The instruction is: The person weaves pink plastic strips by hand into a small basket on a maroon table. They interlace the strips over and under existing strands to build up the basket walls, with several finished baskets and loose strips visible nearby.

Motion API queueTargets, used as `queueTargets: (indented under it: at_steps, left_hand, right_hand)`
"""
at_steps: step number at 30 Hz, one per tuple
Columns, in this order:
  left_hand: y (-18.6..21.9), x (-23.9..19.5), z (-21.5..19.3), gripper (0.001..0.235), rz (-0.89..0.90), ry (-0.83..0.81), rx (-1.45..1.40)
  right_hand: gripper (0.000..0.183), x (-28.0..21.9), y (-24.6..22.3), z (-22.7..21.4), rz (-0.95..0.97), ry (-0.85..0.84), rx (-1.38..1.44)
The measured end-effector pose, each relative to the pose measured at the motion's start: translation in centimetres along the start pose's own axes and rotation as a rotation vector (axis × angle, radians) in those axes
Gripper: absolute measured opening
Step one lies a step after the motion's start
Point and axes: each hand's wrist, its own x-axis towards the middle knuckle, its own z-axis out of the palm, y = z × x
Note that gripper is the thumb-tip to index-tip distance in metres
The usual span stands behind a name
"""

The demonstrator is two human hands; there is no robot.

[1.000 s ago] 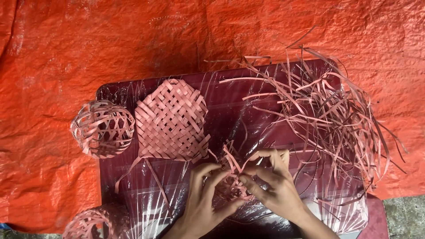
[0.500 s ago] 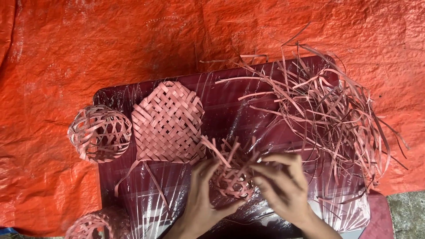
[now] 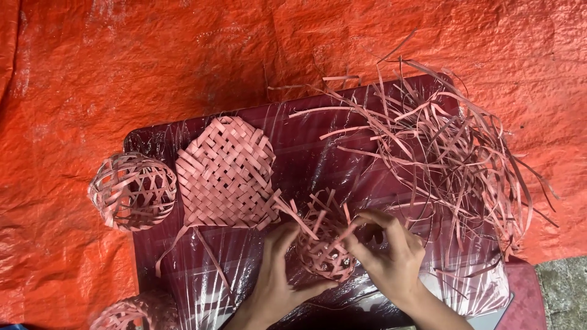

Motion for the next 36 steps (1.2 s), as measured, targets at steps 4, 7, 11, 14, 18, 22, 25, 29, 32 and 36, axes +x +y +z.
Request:
queueTargets:
  at_steps: [4, 7, 11, 14, 18, 22, 25, 29, 32, 36]
  left_hand:
    - [-0.4, 0.2, 0.4, 0.100, 0.126, 0.045, 0.084]
    - [-0.4, 0.1, 0.1, 0.105, 0.106, 0.050, 0.167]
    - [0.3, 0.5, -0.6, 0.100, -0.038, -0.049, 0.067]
    - [0.6, 0.9, -1.2, 0.100, -0.014, -0.010, 0.004]
    - [0.4, 1.0, -1.4, 0.098, 0.005, 0.035, -0.039]
    - [0.4, 1.2, -1.2, 0.100, -0.035, -0.004, -0.086]
    - [0.3, 1.3, -1.1, 0.098, -0.062, -0.022, -0.057]
    - [-0.2, 1.1, -0.8, 0.099, 0.000, -0.054, -0.061]
    - [-0.1, 1.2, -1.0, 0.093, 0.032, -0.126, -0.037]
    - [0.0, 1.6, -1.4, 0.089, 0.058, -0.139, -0.017]
  right_hand:
    - [0.032, 0.3, -0.4, -0.4, 0.117, -0.050, 0.034]
    - [0.031, 0.7, -0.7, -0.9, 0.400, -0.121, 0.497]
    - [0.020, 1.0, -1.1, -1.1, 0.542, -0.084, 1.109]
    - [0.016, 1.3, -1.1, -1.0, 0.572, -0.067, 1.341]
    - [0.018, 1.3, -0.4, -0.8, 0.482, -0.182, 1.497]
    - [0.026, 1.4, -0.2, -0.8, 0.522, -0.253, 1.485]
    - [0.020, 1.4, 0.1, -0.6, 0.606, -0.227, 1.625]
    - [0.024, 1.4, 1.0, -0.4, 0.811, -0.251, 1.706]
    - [0.023, 1.7, 0.6, -0.6, 0.788, -0.311, 1.647]
    - [0.021, 1.8, 0.0, -1.0, 0.664, -0.290, 1.463]
